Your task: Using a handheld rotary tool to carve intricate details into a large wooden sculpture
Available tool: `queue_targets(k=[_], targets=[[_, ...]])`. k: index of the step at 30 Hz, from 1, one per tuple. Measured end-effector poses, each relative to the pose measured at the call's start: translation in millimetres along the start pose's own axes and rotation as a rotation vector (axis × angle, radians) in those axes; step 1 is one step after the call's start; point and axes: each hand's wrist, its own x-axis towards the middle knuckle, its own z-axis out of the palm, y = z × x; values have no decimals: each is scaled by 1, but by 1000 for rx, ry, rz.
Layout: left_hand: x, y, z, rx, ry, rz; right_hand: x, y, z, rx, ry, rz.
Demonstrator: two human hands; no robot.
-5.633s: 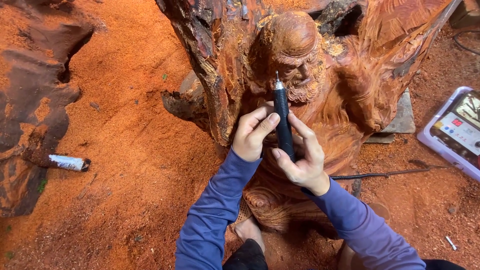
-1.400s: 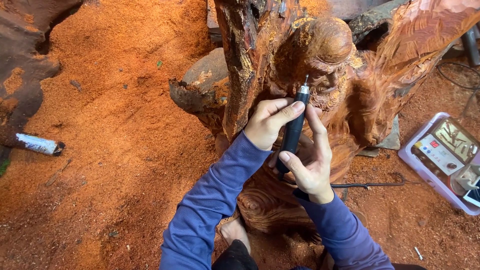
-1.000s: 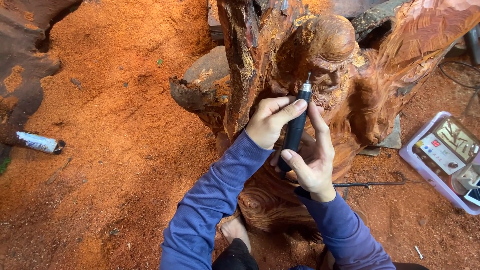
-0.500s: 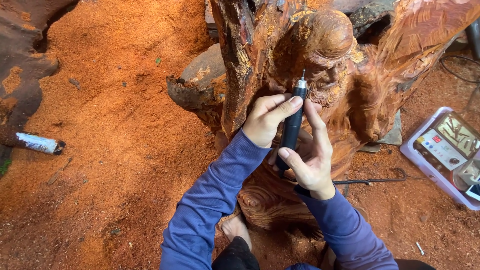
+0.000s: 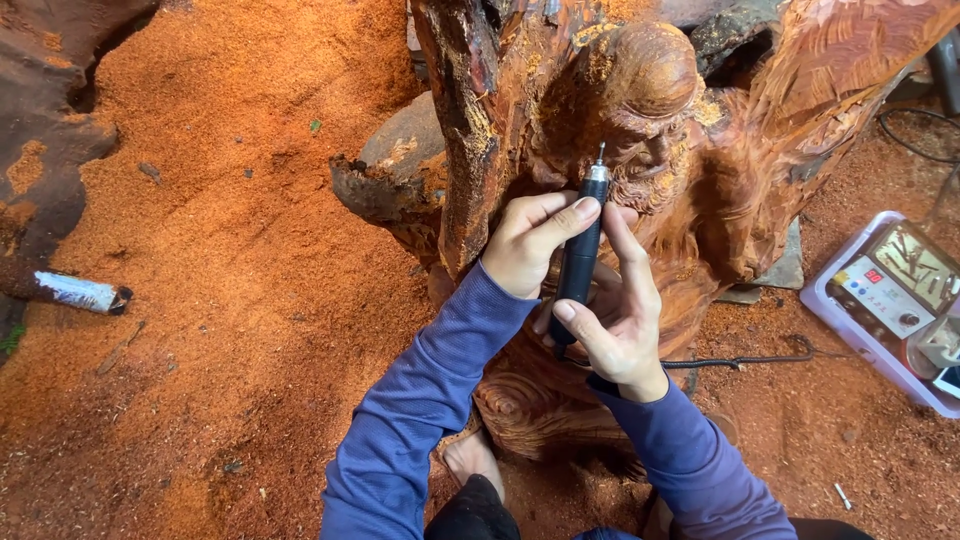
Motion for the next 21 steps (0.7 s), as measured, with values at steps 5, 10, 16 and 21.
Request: queue_targets(k=[5,10,16,21], targets=[[0,1,3,-41,12,-7,1,-1,0,14,-5,2],[0,1,3,-31,18,-5,1,0,-8,-12,-14,3],[1,-3,-2,0,6,6,0,-1,-1,-2,-6,-4],[0,-11,-8,34,4,12,-2,-1,-1,19,1,0]])
